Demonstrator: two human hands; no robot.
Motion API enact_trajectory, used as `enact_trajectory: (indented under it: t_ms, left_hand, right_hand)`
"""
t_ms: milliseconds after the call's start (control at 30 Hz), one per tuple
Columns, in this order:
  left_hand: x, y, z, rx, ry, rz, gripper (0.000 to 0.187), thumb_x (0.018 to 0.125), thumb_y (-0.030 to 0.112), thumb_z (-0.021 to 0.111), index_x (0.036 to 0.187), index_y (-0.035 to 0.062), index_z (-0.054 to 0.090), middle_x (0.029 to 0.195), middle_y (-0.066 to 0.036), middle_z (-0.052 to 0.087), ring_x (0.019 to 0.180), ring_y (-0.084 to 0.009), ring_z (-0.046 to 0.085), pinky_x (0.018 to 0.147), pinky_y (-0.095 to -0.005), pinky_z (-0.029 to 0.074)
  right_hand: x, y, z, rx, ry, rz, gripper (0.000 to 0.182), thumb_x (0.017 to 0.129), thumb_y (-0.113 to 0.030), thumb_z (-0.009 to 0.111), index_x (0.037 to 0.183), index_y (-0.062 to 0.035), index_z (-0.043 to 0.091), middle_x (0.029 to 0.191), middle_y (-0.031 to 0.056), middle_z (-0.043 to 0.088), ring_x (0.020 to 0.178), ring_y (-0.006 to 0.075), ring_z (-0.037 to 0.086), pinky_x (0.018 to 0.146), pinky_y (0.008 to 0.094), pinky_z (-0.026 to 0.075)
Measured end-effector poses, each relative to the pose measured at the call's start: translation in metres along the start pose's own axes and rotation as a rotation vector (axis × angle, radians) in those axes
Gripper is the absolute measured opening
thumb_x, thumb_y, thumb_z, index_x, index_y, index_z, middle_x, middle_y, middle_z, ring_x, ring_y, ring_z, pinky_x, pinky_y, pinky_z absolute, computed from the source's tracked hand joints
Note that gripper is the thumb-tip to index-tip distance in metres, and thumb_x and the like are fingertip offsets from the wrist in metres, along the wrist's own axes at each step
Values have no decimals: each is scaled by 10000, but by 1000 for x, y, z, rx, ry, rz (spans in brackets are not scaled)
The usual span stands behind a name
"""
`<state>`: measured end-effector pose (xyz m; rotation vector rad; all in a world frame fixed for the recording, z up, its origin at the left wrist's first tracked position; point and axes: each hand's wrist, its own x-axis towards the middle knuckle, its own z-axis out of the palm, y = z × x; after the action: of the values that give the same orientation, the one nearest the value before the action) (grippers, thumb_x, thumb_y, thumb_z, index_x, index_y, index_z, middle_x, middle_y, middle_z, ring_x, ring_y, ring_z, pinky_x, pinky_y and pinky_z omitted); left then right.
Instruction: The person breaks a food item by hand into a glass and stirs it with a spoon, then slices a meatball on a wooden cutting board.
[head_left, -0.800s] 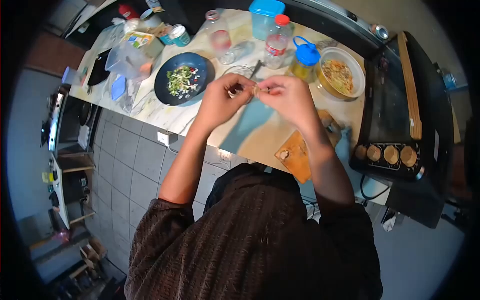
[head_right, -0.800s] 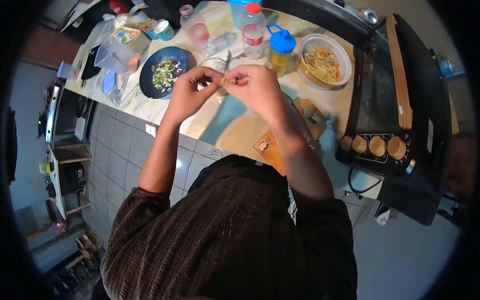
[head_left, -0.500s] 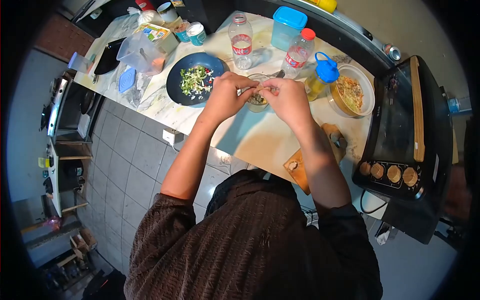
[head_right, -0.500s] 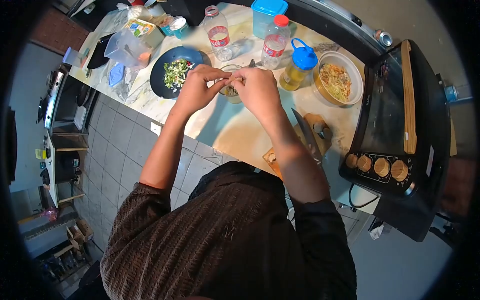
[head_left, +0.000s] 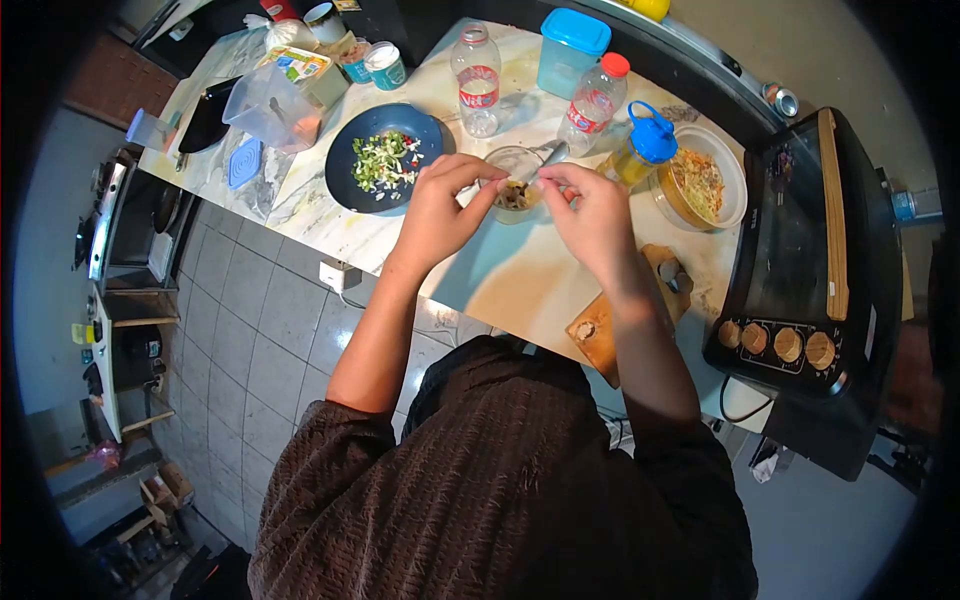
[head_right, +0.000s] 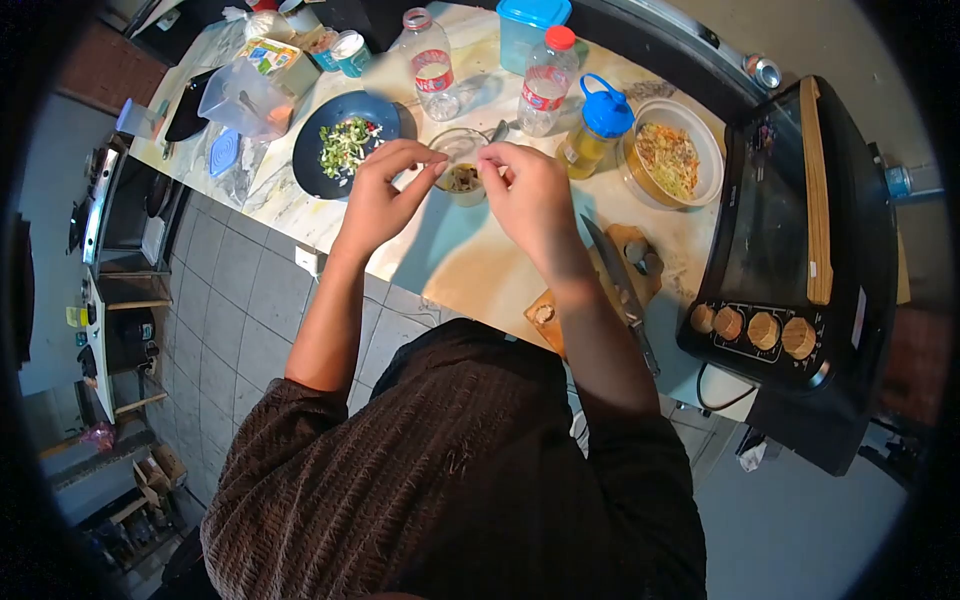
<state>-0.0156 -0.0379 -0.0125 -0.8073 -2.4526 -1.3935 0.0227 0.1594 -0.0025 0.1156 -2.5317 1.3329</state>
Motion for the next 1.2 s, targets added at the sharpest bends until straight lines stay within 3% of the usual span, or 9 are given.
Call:
enact_trajectory:
  t_ms: [167,300,333,500,600,733,800,1000,1200]
  left_hand:
    - [-31,20,22,-275,-167,-108,88,889,60,728,961,10,741,897,-76,713,768,-131,614,711,-276,487]
    - [-45,27,62,-293,-451,-6,156,843,28,738,999,26,728,901,-105,696,809,-220,643,743,-318,505]
    - [-48,26,73,-300,-466,-1,156,843,28,738,999,26,728,901,-105,696,809,-220,643,743,-318,505]
    - [-64,30,124,-184,-699,159,387,795,135,778,1166,74,685,1067,-113,656,1018,-331,606,920,-421,449]
    - [-67,41,141,-93,-696,164,446,806,141,761,1238,92,658,1111,-112,621,1084,-322,563,952,-424,412]
    - [-71,48,160,-63,-690,174,521,811,161,756,1310,105,617,1129,-103,588,1121,-312,521,970,-429,370]
    - [-69,52,165,-73,-643,150,532,809,167,759,1317,105,611,1130,-102,586,1121,-309,517,969,-430,365]
    - [-63,50,170,-16,-711,157,514,786,160,783,1273,114,625,1172,-94,589,1137,-305,522,958,-423,367]
    - [-64,51,165,-51,-729,133,416,777,145,792,1170,124,658,1021,-68,646,1013,-275,610,887,-422,405]
  right_hand:
    - [-50,19,-45,59,124,154,167,884,-134,715,1003,-17,722,855,101,738,661,145,654,604,286,500]
    - [-119,54,-81,-152,14,334,205,864,-112,715,1051,-26,716,857,107,723,650,195,644,617,310,522]
    - [-135,61,-92,-164,-109,400,340,839,-115,728,1165,-37,674,1011,127,696,774,228,667,700,332,545]
    - [-191,71,-92,-126,-208,543,621,766,-148,783,1335,-40,558,1271,164,553,1136,324,588,951,392,490]
    - [-196,79,-77,-113,-48,270,634,737,-136,818,1304,-8,566,1232,187,560,1143,381,567,969,423,471]
    - [-189,81,-70,-165,-94,383,605,744,-128,817,1282,4,572,1198,202,568,1123,387,568,954,436,474]
    - [-191,89,-67,-199,-49,291,558,740,-104,833,1234,15,602,1044,158,610,861,289,613,784,374,522]
    - [-190,89,-70,-135,3,276,509,744,-77,820,1204,2,619,991,151,618,804,275,626,740,363,532]
    - [-194,101,-66,-163,18,204,427,766,-51,787,1163,4,641,945,139,623,750,274,628,714,363,533]
